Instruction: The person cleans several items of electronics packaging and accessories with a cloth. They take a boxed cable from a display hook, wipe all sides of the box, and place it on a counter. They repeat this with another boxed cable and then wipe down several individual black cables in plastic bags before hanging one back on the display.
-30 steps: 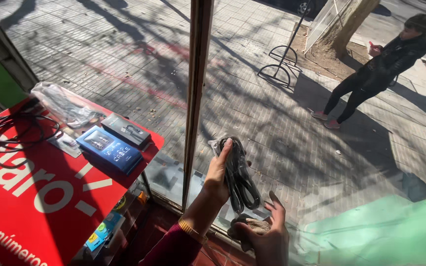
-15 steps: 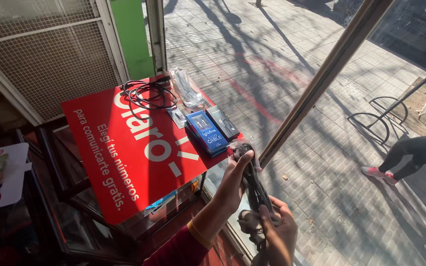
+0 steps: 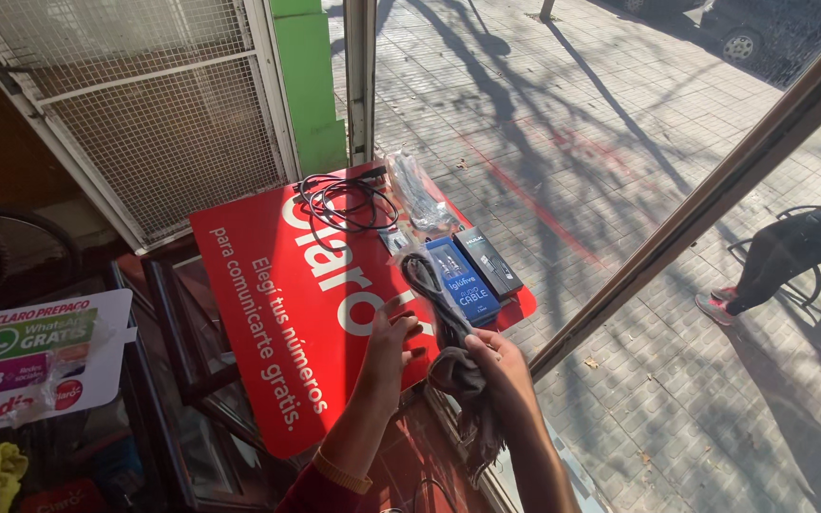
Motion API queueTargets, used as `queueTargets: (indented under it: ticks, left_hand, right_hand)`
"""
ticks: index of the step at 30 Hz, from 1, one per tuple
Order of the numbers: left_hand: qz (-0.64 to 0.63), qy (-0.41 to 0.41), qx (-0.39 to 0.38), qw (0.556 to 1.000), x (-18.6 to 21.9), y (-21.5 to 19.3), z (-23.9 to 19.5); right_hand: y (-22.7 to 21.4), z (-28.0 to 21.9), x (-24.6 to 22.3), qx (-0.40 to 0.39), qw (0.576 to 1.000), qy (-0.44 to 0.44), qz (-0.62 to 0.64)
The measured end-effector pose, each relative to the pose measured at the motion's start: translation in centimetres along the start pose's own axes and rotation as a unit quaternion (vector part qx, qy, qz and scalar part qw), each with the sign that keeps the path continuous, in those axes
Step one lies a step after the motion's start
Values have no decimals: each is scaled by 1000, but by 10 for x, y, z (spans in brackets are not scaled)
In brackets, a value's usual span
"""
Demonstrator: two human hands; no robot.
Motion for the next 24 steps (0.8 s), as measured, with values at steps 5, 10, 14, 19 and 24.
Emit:
queueTargets:
  ticks: [5,10,14,19,24]
  left_hand:
    - [-83,-27,-42,995,-4,-3,2]
    - [-59,-42,-58,996,-31,0,33]
    - [-86,-51,-34,994,-46,-3,45]
    - [-109,-64,-34,991,-38,4,37]
    - [-120,-50,-22,991,-37,5,42]
  right_hand:
    - [13,68,29,2,992,11,-123]
    - [14,73,39,2,991,38,-128]
    - [17,49,28,-40,993,41,-102]
    - [-24,45,49,45,973,10,-225]
    - [-8,31,48,25,989,6,-148]
Point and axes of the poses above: each hand's wrist, its own z-axis towards the middle knuckle, its own y-axis out of the palm, x = y × z, the point moved 10 cm from there along z, towards the middle knuckle, and after that the axes turned 7 degrees about z, right-handed, at the moved point
